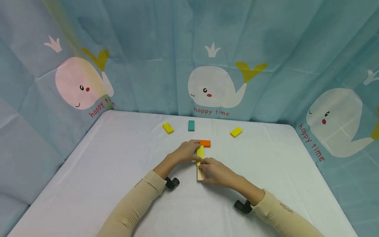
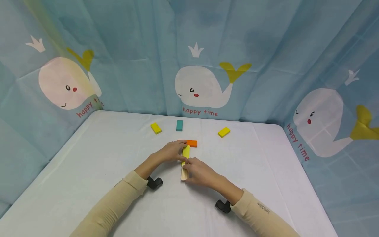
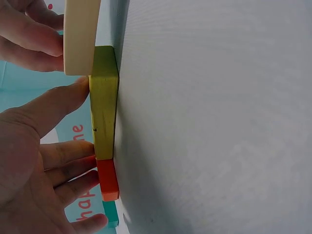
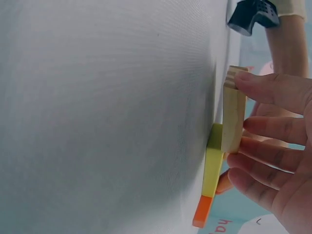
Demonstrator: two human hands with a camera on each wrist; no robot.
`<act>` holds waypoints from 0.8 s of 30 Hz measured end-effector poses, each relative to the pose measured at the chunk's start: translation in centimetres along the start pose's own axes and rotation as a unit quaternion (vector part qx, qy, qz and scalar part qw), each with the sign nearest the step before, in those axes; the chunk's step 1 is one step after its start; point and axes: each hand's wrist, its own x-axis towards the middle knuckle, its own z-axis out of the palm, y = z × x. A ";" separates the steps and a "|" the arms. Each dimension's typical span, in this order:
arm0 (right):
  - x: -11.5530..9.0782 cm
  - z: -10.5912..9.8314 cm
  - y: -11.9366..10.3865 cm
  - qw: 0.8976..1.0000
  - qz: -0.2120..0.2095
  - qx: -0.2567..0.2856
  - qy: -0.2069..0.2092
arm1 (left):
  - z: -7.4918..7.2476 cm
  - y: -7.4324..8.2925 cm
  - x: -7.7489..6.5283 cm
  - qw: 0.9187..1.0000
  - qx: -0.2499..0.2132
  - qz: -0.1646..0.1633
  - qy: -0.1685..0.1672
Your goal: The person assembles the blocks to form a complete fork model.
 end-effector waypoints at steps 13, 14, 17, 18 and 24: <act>0.3 0.1 -0.3 1.000 -0.003 0.000 -0.013 | 0.2 0.0 0.0 1.000 0.009 -0.007 -0.002; 0.3 0.1 -0.3 1.000 -0.003 -0.001 -0.014 | 0.2 0.0 0.1 1.000 0.010 -0.007 -0.002; 0.3 0.2 -0.3 1.000 -0.003 -0.004 -0.016 | 0.1 0.1 0.1 1.000 0.007 -0.008 -0.002; 0.3 0.2 -0.3 1.000 -0.003 -0.006 -0.018 | 0.2 0.0 0.1 1.000 0.007 -0.008 -0.002; 0.5 0.4 -0.3 1.000 -0.008 -0.014 -0.014 | 0.1 0.1 0.0 1.000 0.007 -0.005 0.001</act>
